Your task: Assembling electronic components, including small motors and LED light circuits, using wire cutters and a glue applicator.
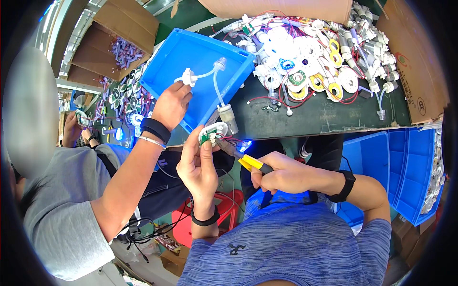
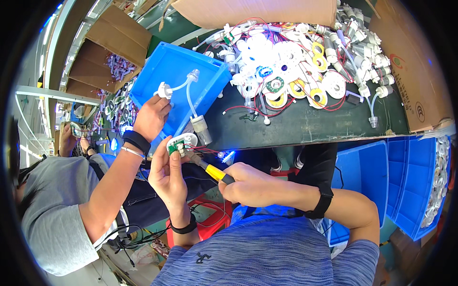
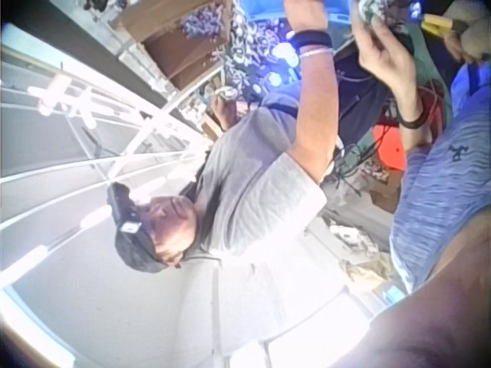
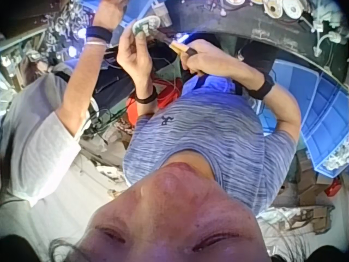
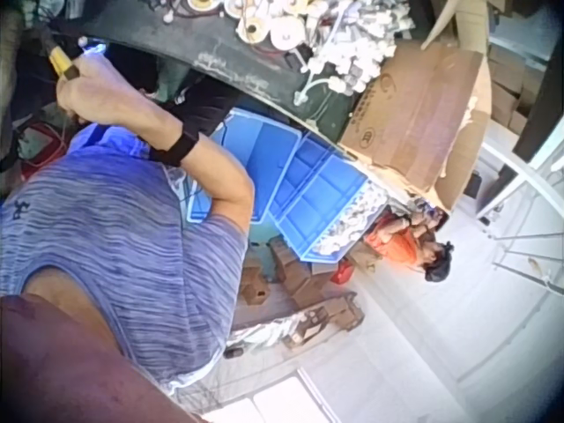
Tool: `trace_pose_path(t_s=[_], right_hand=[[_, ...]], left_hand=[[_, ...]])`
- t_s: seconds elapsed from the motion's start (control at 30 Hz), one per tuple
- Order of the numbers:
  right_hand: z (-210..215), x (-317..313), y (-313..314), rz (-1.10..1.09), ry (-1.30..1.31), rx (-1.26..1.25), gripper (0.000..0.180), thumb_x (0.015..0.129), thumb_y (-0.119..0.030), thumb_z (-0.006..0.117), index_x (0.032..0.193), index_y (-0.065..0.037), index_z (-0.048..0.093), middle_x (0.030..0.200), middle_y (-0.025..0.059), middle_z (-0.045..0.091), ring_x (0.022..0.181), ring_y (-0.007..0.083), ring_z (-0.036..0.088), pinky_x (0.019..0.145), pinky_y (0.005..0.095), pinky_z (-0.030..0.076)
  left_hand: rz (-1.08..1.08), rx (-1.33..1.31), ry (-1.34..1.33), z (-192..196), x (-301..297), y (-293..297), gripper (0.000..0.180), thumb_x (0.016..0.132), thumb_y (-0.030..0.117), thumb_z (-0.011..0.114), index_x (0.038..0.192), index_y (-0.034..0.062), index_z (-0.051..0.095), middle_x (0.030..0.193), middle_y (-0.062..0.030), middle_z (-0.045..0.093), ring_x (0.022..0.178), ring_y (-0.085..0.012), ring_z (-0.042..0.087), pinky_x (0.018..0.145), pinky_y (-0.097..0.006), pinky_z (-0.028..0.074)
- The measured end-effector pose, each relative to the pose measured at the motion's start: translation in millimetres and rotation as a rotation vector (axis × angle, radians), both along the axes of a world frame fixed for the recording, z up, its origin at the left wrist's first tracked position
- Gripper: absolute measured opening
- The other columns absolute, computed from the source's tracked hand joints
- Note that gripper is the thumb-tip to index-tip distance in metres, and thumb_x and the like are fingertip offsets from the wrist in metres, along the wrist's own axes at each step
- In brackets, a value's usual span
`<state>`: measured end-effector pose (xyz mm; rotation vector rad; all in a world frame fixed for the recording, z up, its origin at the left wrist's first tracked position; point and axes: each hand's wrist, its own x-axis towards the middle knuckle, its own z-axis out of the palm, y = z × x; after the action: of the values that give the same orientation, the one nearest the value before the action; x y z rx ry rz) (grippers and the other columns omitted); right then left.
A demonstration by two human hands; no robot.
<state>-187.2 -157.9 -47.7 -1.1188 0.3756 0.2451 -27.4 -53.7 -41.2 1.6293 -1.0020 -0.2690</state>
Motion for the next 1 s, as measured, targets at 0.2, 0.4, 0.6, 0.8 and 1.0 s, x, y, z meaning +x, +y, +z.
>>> trace_pose_path(t_s=[0.2, 0.4, 0.6, 0.8, 1.0], right_hand=[[7.8, -5.3, 5.3, -0.229, -0.034, -0.461, 0.016, 0.072, -0.012, 0.052, 0.078, 0.003, 0.053, 0.065, 0.0188, 0.056, 0.063, 0.0347, 0.057, 0.057, 0.0427, 0.041], [-2.6, -13.1, 6.8, -0.124, -0.166, -0.139, 0.013, 0.071, -0.009, 0.052, 0.078, 0.001, 0.052, 0.061, 0.0052, 0.052, 0.056, 0.0150, 0.050, 0.052, 0.0318, 0.038], [-8.6, -9.1, -6.3, 0.094, -0.093, 0.029, 0.036, 0.067, -0.005, 0.051, 0.101, 0.006, 0.053, 0.082, 0.0048, 0.055, 0.064, 0.0088, 0.051, 0.058, 0.0231, 0.042], [-29.4, -1.3, 11.6, -0.321, -0.528, -0.848, 0.036, 0.069, -0.005, 0.052, 0.104, 0.001, 0.058, 0.074, 0.0031, 0.051, 0.062, 0.0102, 0.049, 0.058, 0.0227, 0.040], [-18.9, -9.9, 27.8, -0.205, -0.248, -0.067, 0.012, 0.070, -0.005, 0.059, 0.080, 0.001, 0.062, 0.068, -0.0002, 0.045, 0.056, 0.0061, 0.040, 0.052, 0.0228, 0.033]], left_hand=[[0.128, -0.083, -0.200, 7.7, -3.7, 1.9, 0.027, 0.088, 0.002, 0.050, 0.114, -0.0069, 0.051, 0.091, -0.0136, 0.064, 0.074, -0.0141, 0.063, 0.069, -0.024, 0.049], [0.043, -0.064, 0.067, 1.7, 5.5, -4.4, 0.029, 0.089, 0.002, 0.048, 0.116, -0.0082, 0.047, 0.096, -0.0150, 0.061, 0.080, -0.0157, 0.062, 0.069, -0.025, 0.052], [0.031, -0.045, 0.116, 2.8, 7.5, -3.7, 0.029, 0.089, 0.004, 0.050, 0.116, -0.0081, 0.047, 0.097, -0.0140, 0.061, 0.083, -0.0154, 0.062, 0.067, -0.025, 0.054], [0.026, -0.031, 0.110, -0.5, 11.7, -0.8, 0.030, 0.089, 0.003, 0.049, 0.117, -0.0079, 0.047, 0.099, -0.0145, 0.061, 0.086, -0.0154, 0.061, 0.068, -0.024, 0.053], [0.020, -0.040, 0.172, -0.1, 10.6, -3.8, 0.031, 0.089, 0.004, 0.049, 0.118, -0.0073, 0.045, 0.100, -0.0146, 0.060, 0.085, -0.0156, 0.061, 0.068, -0.024, 0.053]])
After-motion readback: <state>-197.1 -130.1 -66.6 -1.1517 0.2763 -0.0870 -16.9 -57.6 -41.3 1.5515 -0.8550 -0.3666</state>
